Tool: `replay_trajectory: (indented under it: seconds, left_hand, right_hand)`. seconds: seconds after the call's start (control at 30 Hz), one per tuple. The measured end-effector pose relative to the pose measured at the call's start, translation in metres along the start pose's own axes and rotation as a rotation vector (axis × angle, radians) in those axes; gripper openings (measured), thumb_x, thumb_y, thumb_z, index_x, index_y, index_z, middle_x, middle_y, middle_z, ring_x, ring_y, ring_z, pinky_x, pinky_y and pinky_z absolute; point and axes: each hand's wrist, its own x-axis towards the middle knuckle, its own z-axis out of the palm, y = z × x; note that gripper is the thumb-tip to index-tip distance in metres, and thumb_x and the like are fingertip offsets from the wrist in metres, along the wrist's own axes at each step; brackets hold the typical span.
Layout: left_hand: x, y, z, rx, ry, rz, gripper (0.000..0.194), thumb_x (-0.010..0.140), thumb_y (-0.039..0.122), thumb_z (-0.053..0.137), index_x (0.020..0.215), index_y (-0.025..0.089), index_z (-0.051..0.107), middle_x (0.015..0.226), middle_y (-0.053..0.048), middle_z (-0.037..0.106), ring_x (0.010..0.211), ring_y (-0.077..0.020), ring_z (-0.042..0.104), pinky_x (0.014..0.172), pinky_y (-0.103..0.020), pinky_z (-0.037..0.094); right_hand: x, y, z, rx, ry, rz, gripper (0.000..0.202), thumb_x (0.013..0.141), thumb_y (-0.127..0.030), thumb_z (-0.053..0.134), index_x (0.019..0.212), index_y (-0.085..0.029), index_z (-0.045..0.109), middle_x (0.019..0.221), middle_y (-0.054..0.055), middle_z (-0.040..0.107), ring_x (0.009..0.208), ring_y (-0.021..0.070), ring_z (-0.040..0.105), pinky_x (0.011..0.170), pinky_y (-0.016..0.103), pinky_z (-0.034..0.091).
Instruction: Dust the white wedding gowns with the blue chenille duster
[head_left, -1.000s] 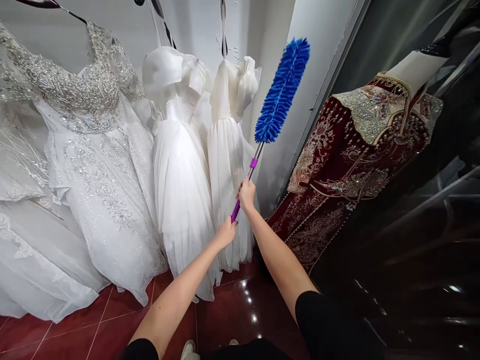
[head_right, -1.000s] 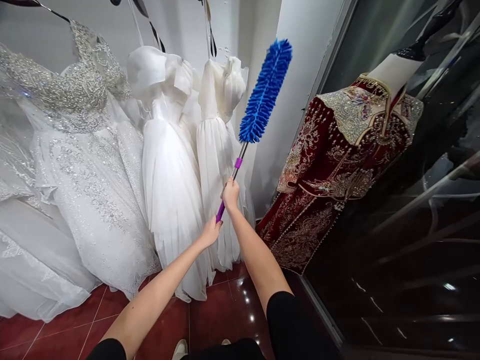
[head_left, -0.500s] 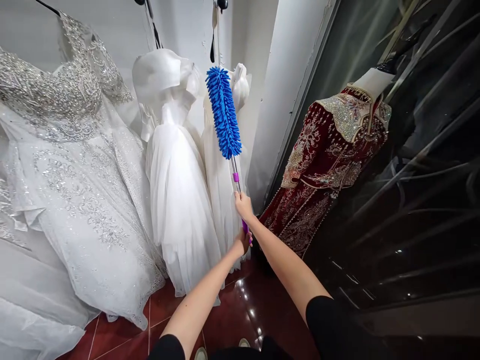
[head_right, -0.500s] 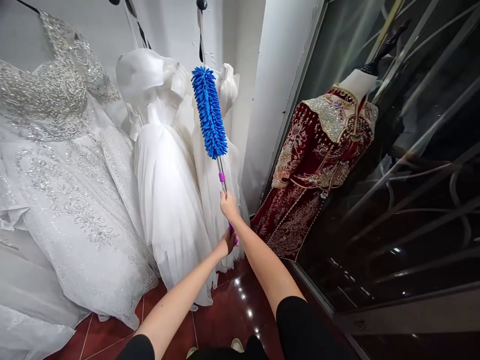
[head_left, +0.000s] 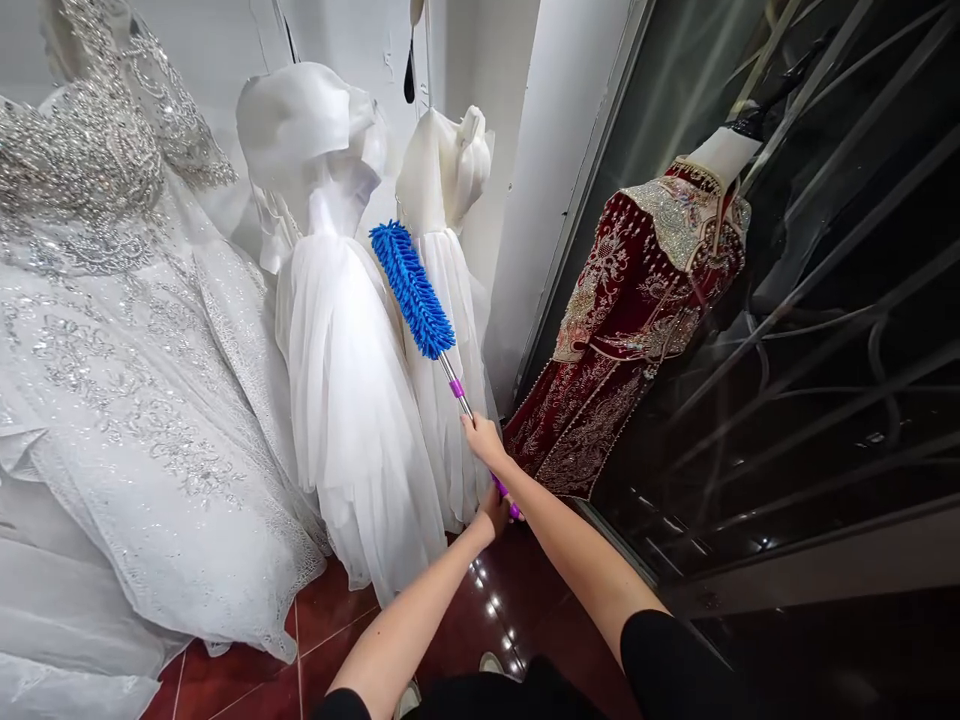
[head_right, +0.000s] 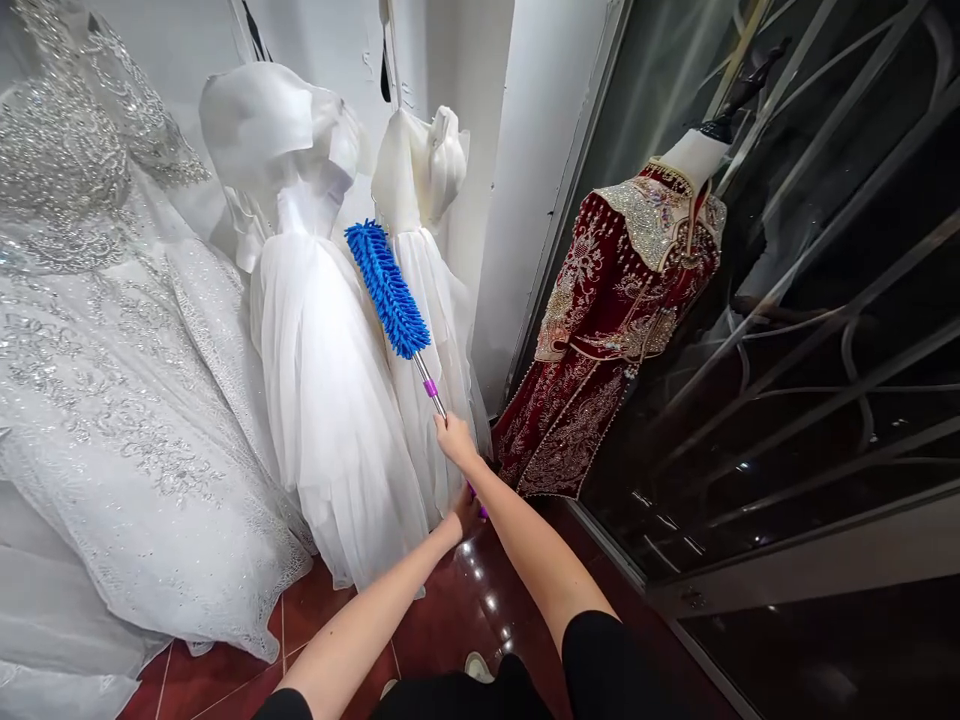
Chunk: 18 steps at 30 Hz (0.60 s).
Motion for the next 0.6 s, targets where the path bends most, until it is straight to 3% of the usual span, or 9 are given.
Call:
replay_trajectory:
  seconds: [0.17, 0.37, 0.6]
  left_hand:
    - [-0.02, -0.027, 0.004, -0.067, -0.069, 0.026, 0.041, 0.09, 0.053, 0.068, 0.11, 0.02, 0.056, 0.084, -0.006, 0.07, 0.069, -0.0196, 0.066, 0.059, -0.033, 0.054]
    - [-0.063, -0.064, 0.007, -0.147, -0.151, -0.009, 0.057, 0.083, 0.067, 0.073, 0.109, 0.02, 0.055, 0.083, -0.008, 0.073, 0.074, -0.0245, 0.072, 0.061, -0.034, 0.052]
    - [-0.107, -0.119, 0.004, -0.261, -0.2, -0.247, 0.059, 0.077, 0.072, 0.076, 0.098, 0.024, 0.049, 0.068, -0.001, 0.064, 0.058, -0.0229, 0.068, 0.057, -0.035, 0.05]
  right_hand:
    - [-0.018, 0.017, 0.01, -0.062, -0.031, 0.069, 0.036, 0.103, -0.042, 0.049, 0.072, -0.023, 0.047, 0.067, 0.001, 0.057, 0.063, 0.0182, 0.05, 0.061, 0.027, 0.031]
    - [-0.061, 0.041, 0.027, -0.068, -0.116, 0.223, 0.035, 0.104, -0.043, 0.048, 0.076, -0.022, 0.052, 0.076, 0.006, 0.063, 0.065, 0.0196, 0.057, 0.058, 0.027, 0.035]
    - [-0.113, 0.087, 0.066, -0.105, -0.195, 0.407, 0.037, 0.107, -0.041, 0.045, 0.083, -0.018, 0.06, 0.077, 0.009, 0.066, 0.067, 0.0195, 0.063, 0.059, 0.025, 0.041]
